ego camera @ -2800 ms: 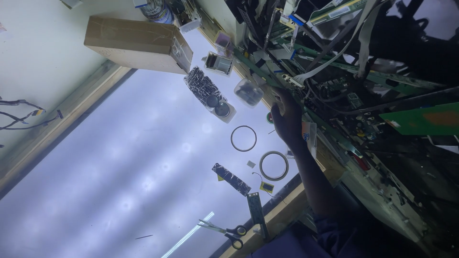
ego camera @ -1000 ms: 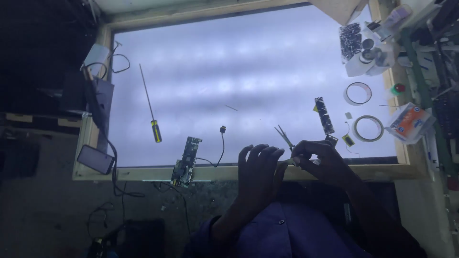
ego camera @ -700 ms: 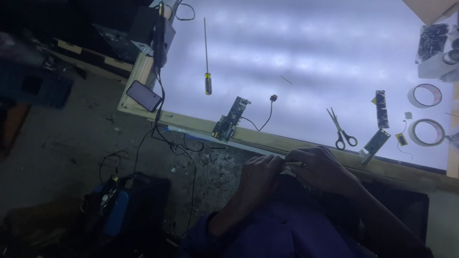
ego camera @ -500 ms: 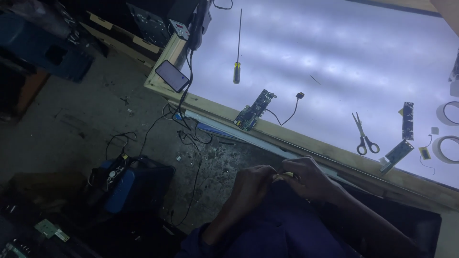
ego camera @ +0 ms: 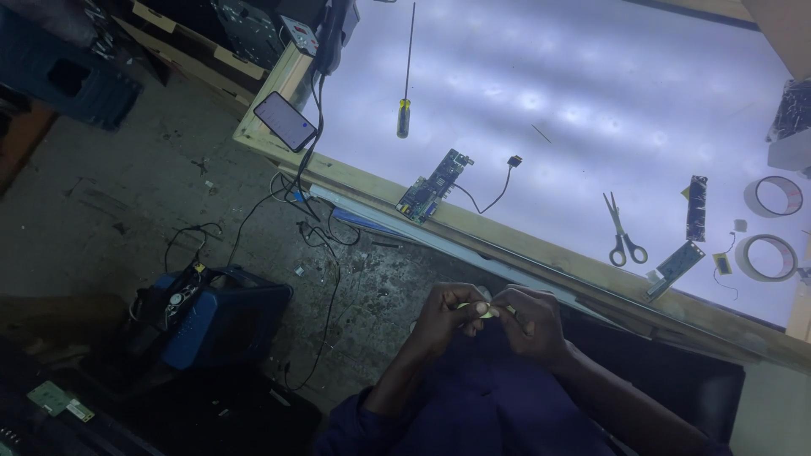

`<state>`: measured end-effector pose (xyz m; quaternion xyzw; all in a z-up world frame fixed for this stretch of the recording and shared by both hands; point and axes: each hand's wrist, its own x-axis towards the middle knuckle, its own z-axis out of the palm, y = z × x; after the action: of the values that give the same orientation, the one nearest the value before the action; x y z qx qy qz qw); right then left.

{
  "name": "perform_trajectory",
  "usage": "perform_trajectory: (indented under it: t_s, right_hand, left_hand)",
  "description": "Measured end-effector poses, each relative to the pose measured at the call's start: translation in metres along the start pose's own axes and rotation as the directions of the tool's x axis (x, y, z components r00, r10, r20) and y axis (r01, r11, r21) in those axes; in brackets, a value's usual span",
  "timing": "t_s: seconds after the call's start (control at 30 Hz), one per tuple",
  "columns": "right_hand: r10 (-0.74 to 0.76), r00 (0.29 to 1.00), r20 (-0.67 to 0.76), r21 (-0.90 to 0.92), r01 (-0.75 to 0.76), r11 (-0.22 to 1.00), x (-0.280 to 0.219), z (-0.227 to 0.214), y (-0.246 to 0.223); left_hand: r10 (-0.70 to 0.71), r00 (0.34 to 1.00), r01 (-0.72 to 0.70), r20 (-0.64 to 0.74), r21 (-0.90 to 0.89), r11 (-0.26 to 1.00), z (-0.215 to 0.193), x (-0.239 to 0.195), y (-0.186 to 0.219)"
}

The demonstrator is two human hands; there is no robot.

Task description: The person uses a screwdriver to remove screws from the back of a flat-screen TV. They then flip the TV over to access the internal components and use scissors to cut a piece of yellow tape.

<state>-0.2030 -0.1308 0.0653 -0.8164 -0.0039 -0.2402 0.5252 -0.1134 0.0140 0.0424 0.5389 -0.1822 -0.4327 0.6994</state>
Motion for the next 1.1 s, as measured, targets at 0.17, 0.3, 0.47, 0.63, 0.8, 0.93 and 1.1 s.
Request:
perform_trajectory:
  t_s: [0.17,0.3,0.47,0.63,0.8,0.93,1.1]
  right_hand:
    - [0.021,0.993,-0.116,-0.033,-0.025,0.999,0.000,-0.037,0.012]
    - [0.149,0.988,0.042,0.096,-0.153,0.984,0.010,-0.068,0.027]
    - [0.122,0.901,0.417,0.256,-0.245,0.935,0.044,-0.105,0.038]
    - [-0.012,0.800,0.600,0.145,-0.095,0.985,0.068,-0.115,0.053]
    - [-0.049,0.770,0.636,0.254,-0.148,0.956,0.073,-0.119,0.066]
    - [-0.039,0.732,0.681,0.296,-0.226,0.928,0.079,-0.121,0.062]
    - [-0.028,0.656,0.754,0.290,-0.294,0.911,0.067,-0.123,0.040]
  left_hand:
    - [-0.032,0.999,0.031,-0.009,-0.094,0.995,0.033,0.031,0.001]
    - [0.089,0.989,-0.127,0.115,0.379,0.917,0.049,0.043,0.051]
    - [0.025,0.963,-0.236,0.270,0.789,0.567,0.070,0.056,0.085]
    - [-0.033,0.984,-0.153,0.175,0.925,0.349,0.074,0.071,0.060]
    - [-0.053,0.990,-0.092,0.130,0.885,0.457,0.072,0.067,0.059]
    - [-0.073,0.987,-0.083,0.143,0.842,0.533,0.074,0.063,0.060]
    - [-0.067,0.971,-0.177,0.231,0.874,0.453,0.088,0.044,0.058]
